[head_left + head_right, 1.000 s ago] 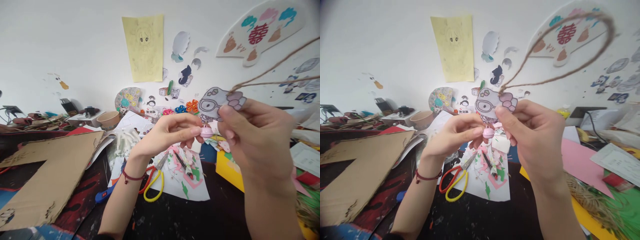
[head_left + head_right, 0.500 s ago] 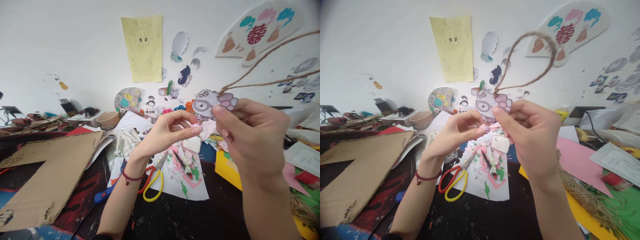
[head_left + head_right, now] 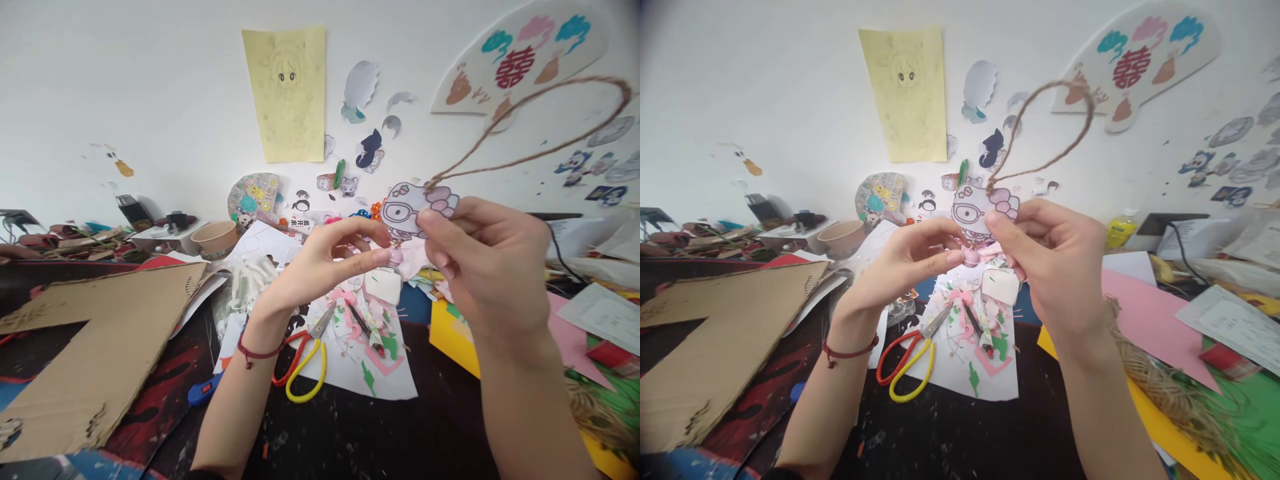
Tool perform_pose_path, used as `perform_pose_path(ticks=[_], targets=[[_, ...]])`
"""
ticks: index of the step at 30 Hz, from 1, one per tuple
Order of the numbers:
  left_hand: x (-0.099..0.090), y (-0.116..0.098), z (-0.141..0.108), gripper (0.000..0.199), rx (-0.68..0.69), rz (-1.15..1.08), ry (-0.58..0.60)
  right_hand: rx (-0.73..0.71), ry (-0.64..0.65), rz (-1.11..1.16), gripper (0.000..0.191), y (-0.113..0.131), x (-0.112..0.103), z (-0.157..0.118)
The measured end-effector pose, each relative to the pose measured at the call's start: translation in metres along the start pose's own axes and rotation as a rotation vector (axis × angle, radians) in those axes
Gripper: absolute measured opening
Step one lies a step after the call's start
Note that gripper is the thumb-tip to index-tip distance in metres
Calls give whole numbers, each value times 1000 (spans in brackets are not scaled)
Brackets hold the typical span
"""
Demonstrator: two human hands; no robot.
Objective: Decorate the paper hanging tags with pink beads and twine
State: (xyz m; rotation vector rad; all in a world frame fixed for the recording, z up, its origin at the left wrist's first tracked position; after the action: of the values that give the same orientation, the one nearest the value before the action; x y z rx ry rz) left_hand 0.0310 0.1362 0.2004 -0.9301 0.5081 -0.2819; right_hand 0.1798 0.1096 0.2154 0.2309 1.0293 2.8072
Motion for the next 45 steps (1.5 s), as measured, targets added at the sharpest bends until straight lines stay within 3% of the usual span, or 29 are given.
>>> perform_pose_path(ticks=[7, 21, 29, 33, 40, 45], targets=[[7, 3, 2, 20, -2, -49, 67, 48, 34, 61, 17, -8, 6, 1], [3, 11, 4, 16, -24, -272, 14, 8, 23, 63, 20, -5, 5, 1], [3, 7, 3, 15, 8, -243, 11, -57, 21, 99, 8, 3, 5, 3], [-7, -5, 1, 12, 103, -61, -109, -128, 124, 125, 4, 5, 7, 6], [-18, -50, -22, 10, 475, 549, -336, -12, 540, 115, 24, -22, 20, 2], [-10, -71, -36, 12, 668, 777, -385, 33, 399, 151, 28, -28, 17, 9]])
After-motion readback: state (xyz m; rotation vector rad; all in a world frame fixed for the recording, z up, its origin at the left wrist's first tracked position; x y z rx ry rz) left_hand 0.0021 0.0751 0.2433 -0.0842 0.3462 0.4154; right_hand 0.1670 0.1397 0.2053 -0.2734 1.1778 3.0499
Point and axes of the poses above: each hand's wrist, its own z-axis towards the middle knuckle, its own x-axis out of the palm, y = z × x, the point moved 10 cm from there along z, towards the middle knuckle, and after that the axes turned 5 degrees about -x, right-handed, at the moved point
